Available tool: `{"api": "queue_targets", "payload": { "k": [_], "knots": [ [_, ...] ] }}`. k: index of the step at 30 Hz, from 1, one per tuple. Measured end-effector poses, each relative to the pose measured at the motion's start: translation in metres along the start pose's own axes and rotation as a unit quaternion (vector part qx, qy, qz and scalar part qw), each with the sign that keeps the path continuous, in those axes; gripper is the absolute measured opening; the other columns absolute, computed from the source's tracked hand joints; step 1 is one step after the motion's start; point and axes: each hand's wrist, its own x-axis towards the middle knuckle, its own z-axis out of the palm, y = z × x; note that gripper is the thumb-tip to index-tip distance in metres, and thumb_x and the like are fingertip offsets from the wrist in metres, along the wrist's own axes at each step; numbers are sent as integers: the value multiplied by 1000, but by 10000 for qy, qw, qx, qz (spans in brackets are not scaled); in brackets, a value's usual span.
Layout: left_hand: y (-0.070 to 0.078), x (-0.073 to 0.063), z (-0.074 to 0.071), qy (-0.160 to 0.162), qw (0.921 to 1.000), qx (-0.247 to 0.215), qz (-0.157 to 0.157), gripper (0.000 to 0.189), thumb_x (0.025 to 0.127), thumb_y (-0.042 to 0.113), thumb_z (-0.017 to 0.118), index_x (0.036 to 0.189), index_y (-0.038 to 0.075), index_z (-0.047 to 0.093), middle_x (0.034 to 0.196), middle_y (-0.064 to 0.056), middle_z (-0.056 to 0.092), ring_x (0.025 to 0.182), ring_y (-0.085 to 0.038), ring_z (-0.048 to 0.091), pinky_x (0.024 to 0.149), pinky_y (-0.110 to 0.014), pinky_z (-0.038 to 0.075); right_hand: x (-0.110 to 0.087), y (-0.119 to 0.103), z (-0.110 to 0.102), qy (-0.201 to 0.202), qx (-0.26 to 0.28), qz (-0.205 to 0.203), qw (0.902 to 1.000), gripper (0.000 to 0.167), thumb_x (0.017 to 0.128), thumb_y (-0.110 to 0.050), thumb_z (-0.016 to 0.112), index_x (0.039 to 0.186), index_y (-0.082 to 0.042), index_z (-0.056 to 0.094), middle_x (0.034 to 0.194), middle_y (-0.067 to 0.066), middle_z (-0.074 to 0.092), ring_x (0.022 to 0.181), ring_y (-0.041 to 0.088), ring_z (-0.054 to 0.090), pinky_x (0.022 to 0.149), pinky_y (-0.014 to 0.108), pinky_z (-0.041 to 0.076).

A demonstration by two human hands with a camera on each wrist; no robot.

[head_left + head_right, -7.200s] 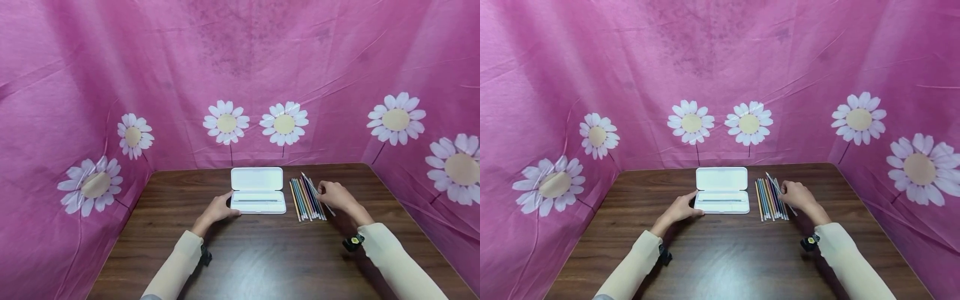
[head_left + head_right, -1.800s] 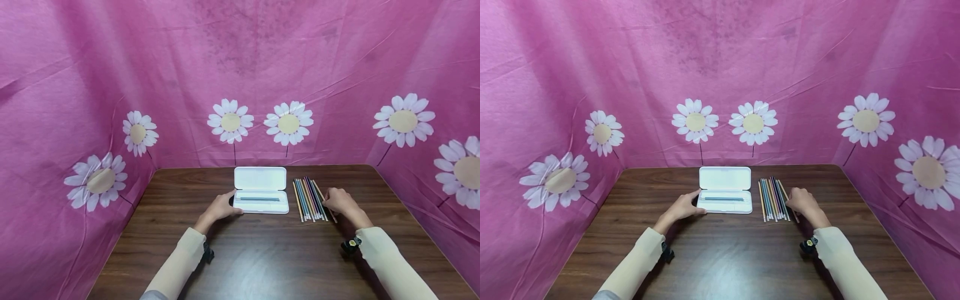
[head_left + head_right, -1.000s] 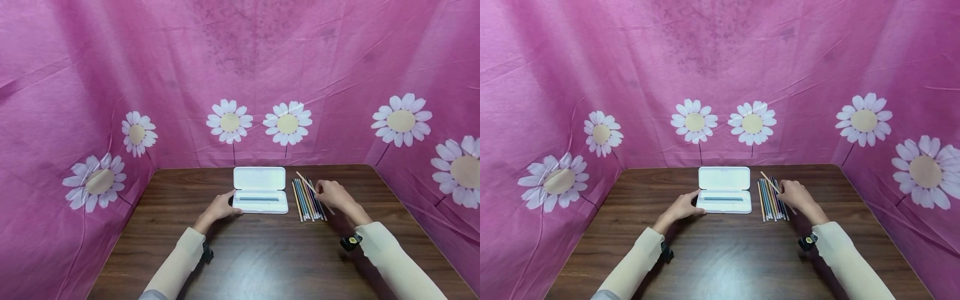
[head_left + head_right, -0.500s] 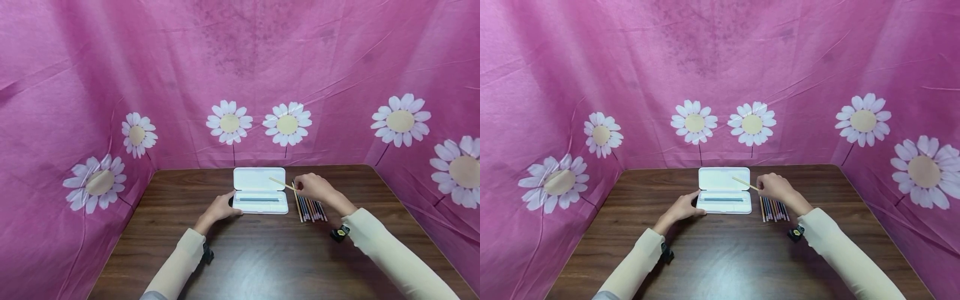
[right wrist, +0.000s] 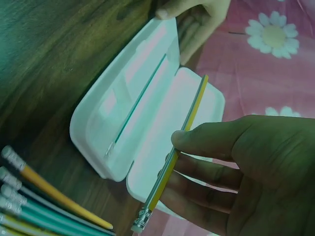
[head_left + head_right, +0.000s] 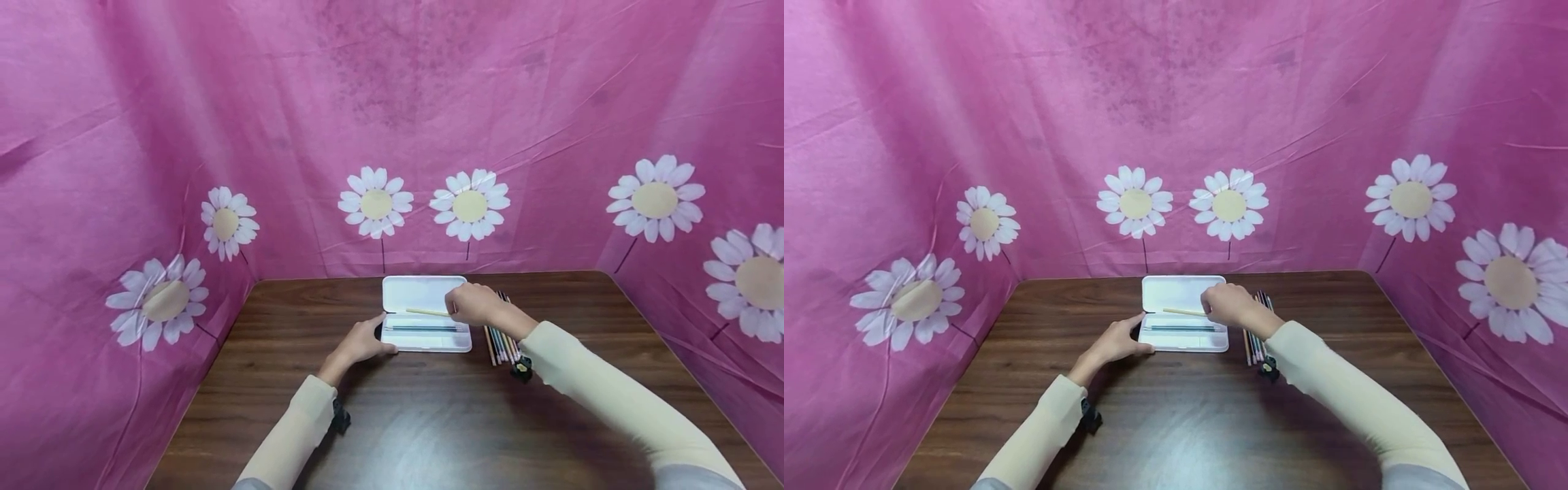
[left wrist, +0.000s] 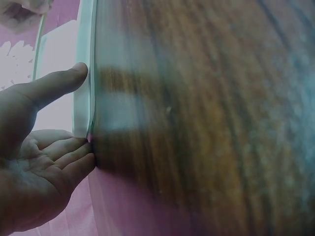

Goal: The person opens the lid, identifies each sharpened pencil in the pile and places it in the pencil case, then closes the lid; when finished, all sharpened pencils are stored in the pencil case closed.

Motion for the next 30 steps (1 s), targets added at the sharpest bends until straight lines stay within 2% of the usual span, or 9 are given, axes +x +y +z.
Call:
{"api": "queue_targets", "payload": {
  "k": [8, 14, 21, 30],
  "knots": [
    [1, 1, 0, 22, 9999, 140, -69, 93, 86, 33, 90, 162, 5, 44, 151, -24, 60, 138, -35, 59, 117, -52, 47, 24, -9, 16, 114, -161, -91, 9998, 13, 83, -10, 81, 75, -18, 75, 76, -2, 71, 75, 21, 67, 63, 46, 58],
    [2, 0, -1, 6, 9999, 75, -126, 93, 86, 34, 89, 163, 6, 44, 153, -23, 59, 140, -36, 58, 118, -51, 46, 36, -10, 31, 93, -242, -85, 9996, 11, 85, -10, 82, 78, -17, 77, 78, -1, 73, 77, 21, 68, 68, 45, 58],
    [2, 0, -1, 7, 9999, 19, -108, 92, 86, 32, 89, 162, 7, 45, 151, -22, 61, 137, -35, 60, 117, -51, 47, 42, -12, 46, 7, -345, 95, 9994, 9, 91, -11, 82, 83, -15, 80, 82, 0, 75, 76, 19, 64, 73, 44, 59],
    [1, 1, 0, 11, 10000, 64, -58, 91, 87, 32, 89, 162, 7, 45, 150, -22, 62, 135, -34, 61, 115, -52, 48, 39, -15, 58, 359, -660, -151, 9971, 15, 89, -9, 81, 77, -17, 78, 79, 0, 74, 72, 19, 64, 66, 43, 59]
  ]
}}
